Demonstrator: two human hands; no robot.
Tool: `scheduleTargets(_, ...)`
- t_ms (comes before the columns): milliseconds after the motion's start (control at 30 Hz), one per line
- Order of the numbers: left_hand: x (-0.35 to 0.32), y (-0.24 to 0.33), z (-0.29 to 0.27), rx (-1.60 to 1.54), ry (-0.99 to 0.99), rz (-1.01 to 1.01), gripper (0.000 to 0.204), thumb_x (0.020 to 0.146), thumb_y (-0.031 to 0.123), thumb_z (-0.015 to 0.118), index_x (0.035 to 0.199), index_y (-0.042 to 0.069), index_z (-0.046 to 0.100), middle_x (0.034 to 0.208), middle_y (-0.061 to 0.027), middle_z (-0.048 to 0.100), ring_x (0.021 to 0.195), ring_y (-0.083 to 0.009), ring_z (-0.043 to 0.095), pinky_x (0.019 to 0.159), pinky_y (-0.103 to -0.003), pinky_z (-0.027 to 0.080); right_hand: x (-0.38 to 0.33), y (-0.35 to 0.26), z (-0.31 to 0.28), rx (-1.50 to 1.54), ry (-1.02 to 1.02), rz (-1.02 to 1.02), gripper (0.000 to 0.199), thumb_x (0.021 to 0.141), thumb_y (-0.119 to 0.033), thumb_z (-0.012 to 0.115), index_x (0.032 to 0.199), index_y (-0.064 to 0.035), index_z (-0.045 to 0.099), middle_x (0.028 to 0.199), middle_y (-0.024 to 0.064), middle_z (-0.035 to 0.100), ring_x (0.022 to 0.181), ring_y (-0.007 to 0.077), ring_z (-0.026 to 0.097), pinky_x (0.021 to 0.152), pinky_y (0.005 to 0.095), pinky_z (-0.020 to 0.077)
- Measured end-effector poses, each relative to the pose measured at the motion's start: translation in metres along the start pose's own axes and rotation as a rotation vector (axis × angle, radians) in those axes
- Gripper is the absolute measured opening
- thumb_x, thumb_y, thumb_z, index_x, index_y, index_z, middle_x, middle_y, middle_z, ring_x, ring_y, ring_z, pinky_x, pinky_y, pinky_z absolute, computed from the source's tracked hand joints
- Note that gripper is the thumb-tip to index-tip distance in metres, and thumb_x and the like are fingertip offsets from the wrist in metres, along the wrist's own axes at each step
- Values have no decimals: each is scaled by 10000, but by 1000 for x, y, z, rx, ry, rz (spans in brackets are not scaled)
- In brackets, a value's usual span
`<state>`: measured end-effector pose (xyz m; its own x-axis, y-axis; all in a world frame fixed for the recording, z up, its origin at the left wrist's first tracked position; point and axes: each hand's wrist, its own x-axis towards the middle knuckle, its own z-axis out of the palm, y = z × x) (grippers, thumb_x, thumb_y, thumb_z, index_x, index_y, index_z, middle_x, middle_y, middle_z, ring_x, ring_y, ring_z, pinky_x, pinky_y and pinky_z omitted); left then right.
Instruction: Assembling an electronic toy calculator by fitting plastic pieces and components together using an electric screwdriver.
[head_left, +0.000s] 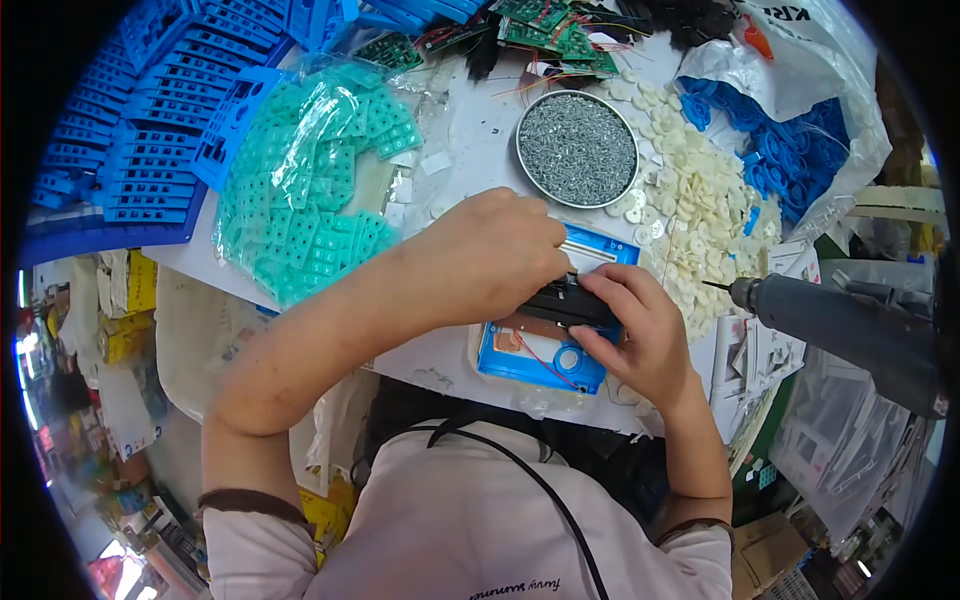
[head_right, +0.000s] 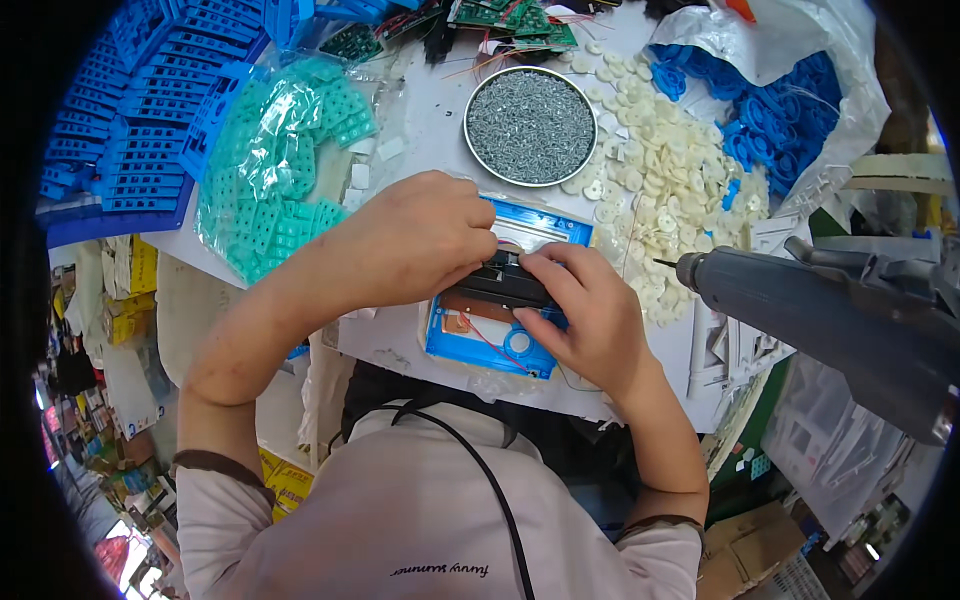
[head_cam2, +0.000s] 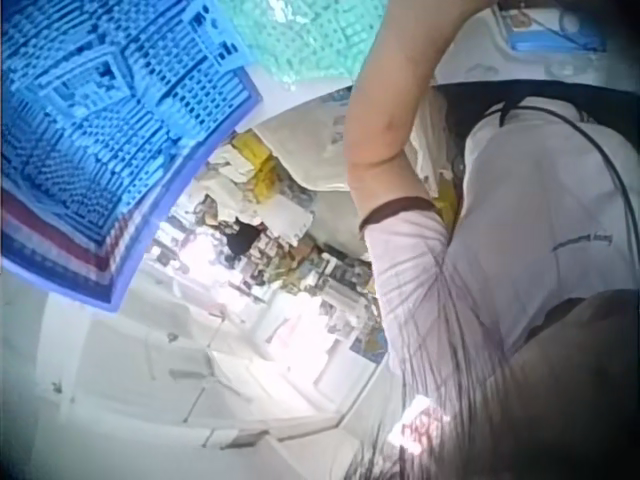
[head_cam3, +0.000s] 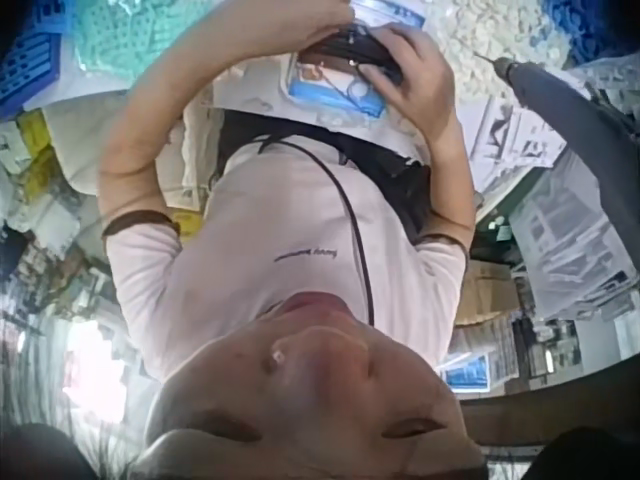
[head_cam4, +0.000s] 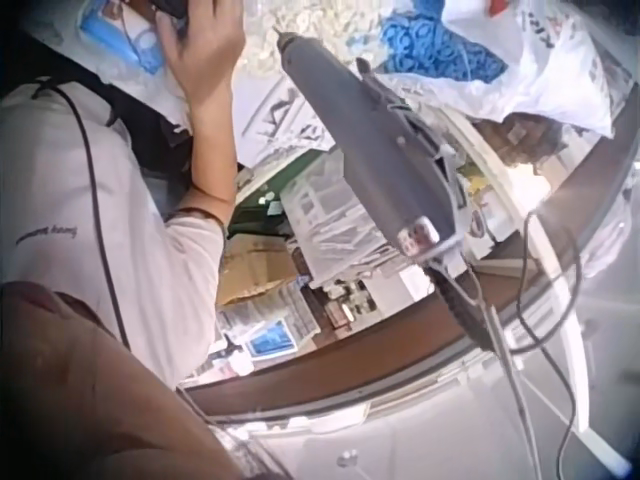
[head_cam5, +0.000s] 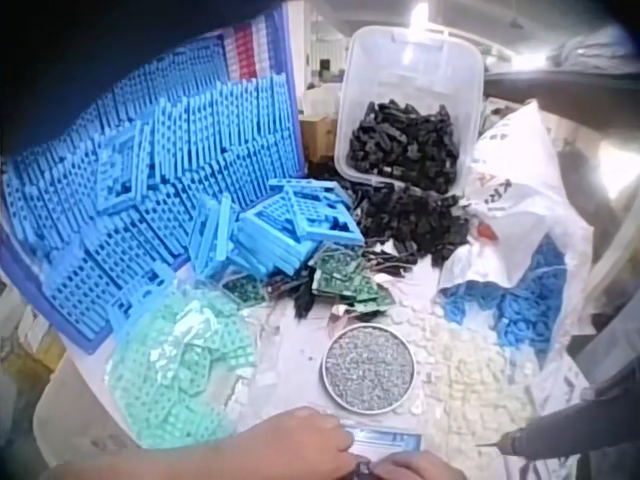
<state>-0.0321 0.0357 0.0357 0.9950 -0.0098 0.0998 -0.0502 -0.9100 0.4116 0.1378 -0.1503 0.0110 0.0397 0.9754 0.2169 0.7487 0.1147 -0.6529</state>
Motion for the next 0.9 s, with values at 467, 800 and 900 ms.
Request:
scheduleTargets(467, 11, -5, 1, 116, 40, 93, 383, 752, 485, 774, 762, 106, 717, 805, -33, 642, 873, -233, 637, 753, -377, 513, 12, 6, -8, -89, -89, -2, 500, 747, -196, 846, 1191, -61, 659, 1127, 147, 649, 980, 357, 667, 807, 424, 566)
scheduleTargets(800, 67, -32, 98, 399, 135, 127, 200, 833, 203, 667, 872, 46, 783, 853, -173, 735, 811, -344, 725, 717, -473, 571, -16, 17, -2, 165, -162, 41, 543, 849, -199, 862, 1252, 71, 619, 1301, 252, 584, 1192, 363, 573, 1003, 450, 484)
scheduleTargets(900, 76, -21, 67, 409, 20, 171, 215, 841, 172, 653, 890, 8, 784, 896, -205, 745, 838, -347, 740, 740, -466, 585, -13, 24, -14, 75, -192, 93, 585, 836, -199, 875, 1278, 68, 600, 1306, 253, 560, 1159, 358, 574, 967, 437, 500)
